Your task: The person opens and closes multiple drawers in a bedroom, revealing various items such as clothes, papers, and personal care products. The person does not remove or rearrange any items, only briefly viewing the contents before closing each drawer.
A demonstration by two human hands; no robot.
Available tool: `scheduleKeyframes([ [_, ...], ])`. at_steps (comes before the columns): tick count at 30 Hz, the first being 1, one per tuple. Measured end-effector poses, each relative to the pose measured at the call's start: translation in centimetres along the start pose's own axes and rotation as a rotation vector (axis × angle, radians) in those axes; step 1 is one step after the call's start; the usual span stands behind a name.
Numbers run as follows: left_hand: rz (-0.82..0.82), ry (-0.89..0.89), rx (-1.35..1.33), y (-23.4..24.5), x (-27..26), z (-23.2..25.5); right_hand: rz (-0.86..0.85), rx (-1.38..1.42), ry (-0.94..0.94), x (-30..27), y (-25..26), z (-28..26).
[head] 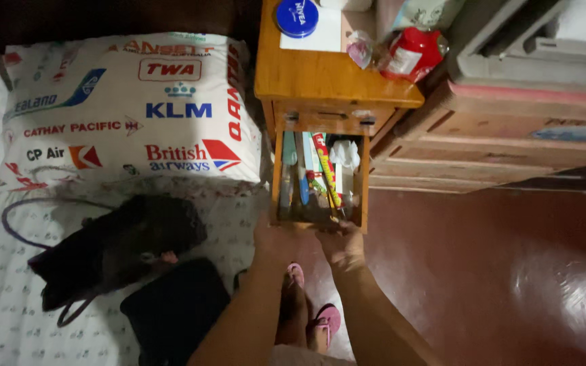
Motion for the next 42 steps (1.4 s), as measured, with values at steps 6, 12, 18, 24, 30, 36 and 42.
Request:
scheduleKeyframes([
  [6,0.081,-0.090,0.078,2.0,3.1,0.0,-0.043,-0.031,-0.008,-3.3,-5.3,0.1],
  [12,0.162,0.036,0.202,1.7,5.9,0.6,-0.596,-0.197,0.320,-6.1,-13.7,-1.9],
  [18,0.054,0.107,0.177,2.1,12.8,1.6,-0.325,0.301,0.073,2.6,-14.6,-4.8],
  [24,0.013,0.129,0.095,1.0,18.9,1.7,-0.115,0.283,0.149,4.1,-17.5,-6.9],
  [30,0.182,0.071,0.131,-1.3,21.5,1.7,-0.154,0.301,0.075,3.3,-23.3,-7.8],
  [36,0.177,0.043,0.006,-3.1,22.1,0.7,-0.218,0.293,0.048,3.1,-24.5,-8.1],
  [42,0.331,-0.001,0.095,-5.0,20.9,0.7,-0.190,0.344,0.070,2.6,-24.8,-8.1],
])
Point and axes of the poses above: each hand's wrist, its own x-axis towards the middle knuckle, its own y-axis out of the back of the hand, z = x × y, the point moved 5 cm from there along x, towards the middle knuckle, and after that the axes turned 8 degrees about -y, right-handed, at the moved point
